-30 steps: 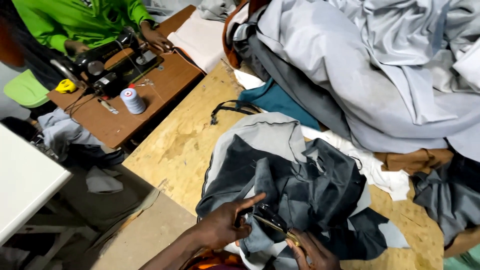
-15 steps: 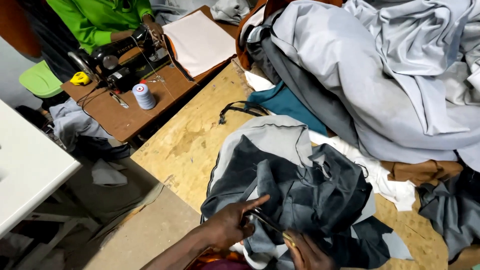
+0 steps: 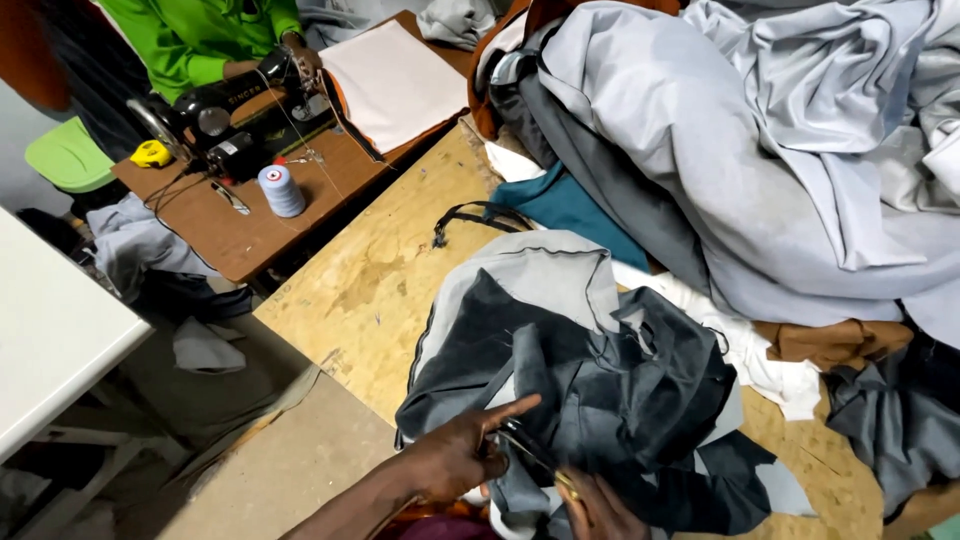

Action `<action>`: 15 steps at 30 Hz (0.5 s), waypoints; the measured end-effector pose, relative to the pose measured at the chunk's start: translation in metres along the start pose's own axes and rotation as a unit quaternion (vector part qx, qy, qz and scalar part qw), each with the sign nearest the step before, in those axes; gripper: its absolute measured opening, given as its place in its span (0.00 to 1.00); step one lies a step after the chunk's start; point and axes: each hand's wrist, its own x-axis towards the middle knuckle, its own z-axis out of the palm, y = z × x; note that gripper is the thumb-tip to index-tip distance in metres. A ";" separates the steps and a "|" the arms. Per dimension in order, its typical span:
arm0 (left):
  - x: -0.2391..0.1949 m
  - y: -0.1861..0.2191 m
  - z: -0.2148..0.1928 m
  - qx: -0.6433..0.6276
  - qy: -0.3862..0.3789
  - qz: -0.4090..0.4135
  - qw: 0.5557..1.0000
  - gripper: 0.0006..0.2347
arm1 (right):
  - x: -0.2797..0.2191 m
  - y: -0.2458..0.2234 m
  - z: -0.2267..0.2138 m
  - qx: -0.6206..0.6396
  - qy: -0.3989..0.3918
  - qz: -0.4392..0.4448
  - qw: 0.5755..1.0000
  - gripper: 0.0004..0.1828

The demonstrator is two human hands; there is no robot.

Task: Cutting and trimming fabric pieces using scissors on a workbench

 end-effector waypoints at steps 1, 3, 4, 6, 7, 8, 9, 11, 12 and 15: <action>0.005 -0.007 0.002 -0.008 -0.005 0.038 0.999 0.43 | 0.021 -0.008 -0.010 0.032 -0.028 0.022 0.999 0.06; -0.011 0.009 -0.001 0.016 -0.002 0.008 1.000 0.43 | 0.015 -0.010 -0.011 0.054 -0.019 0.025 0.998 0.06; -0.016 0.020 -0.005 0.045 0.003 -0.017 0.999 0.42 | 0.016 -0.008 -0.009 0.071 -0.005 0.027 0.997 0.06; -0.009 -0.001 -0.003 0.010 0.015 0.007 1.000 0.43 | -0.044 0.018 0.022 0.071 -0.034 0.077 0.994 0.11; -0.005 -0.012 0.000 -0.028 0.027 0.030 0.999 0.43 | -0.074 0.032 0.036 0.072 -0.066 0.126 0.987 0.15; -0.002 -0.013 0.003 -0.028 0.030 0.031 0.999 0.43 | -0.085 0.028 0.051 0.073 -0.065 0.123 0.988 0.15; 0.001 -0.015 0.005 -0.030 0.039 0.033 0.998 0.44 | -0.096 0.024 0.067 0.050 -0.066 0.157 0.984 0.16; 0.005 -0.016 0.013 -0.034 0.042 0.034 0.998 0.45 | -0.082 0.007 0.058 0.023 -0.072 0.194 0.978 0.18; 0.003 -0.016 0.011 -0.034 0.045 0.045 0.997 0.44 | -0.052 -0.010 0.039 0.066 -0.015 0.203 0.977 0.14; -0.013 0.002 0.002 -0.022 0.036 0.020 0.999 0.43 | -0.110 0.002 0.094 0.074 -0.032 0.274 0.958 0.11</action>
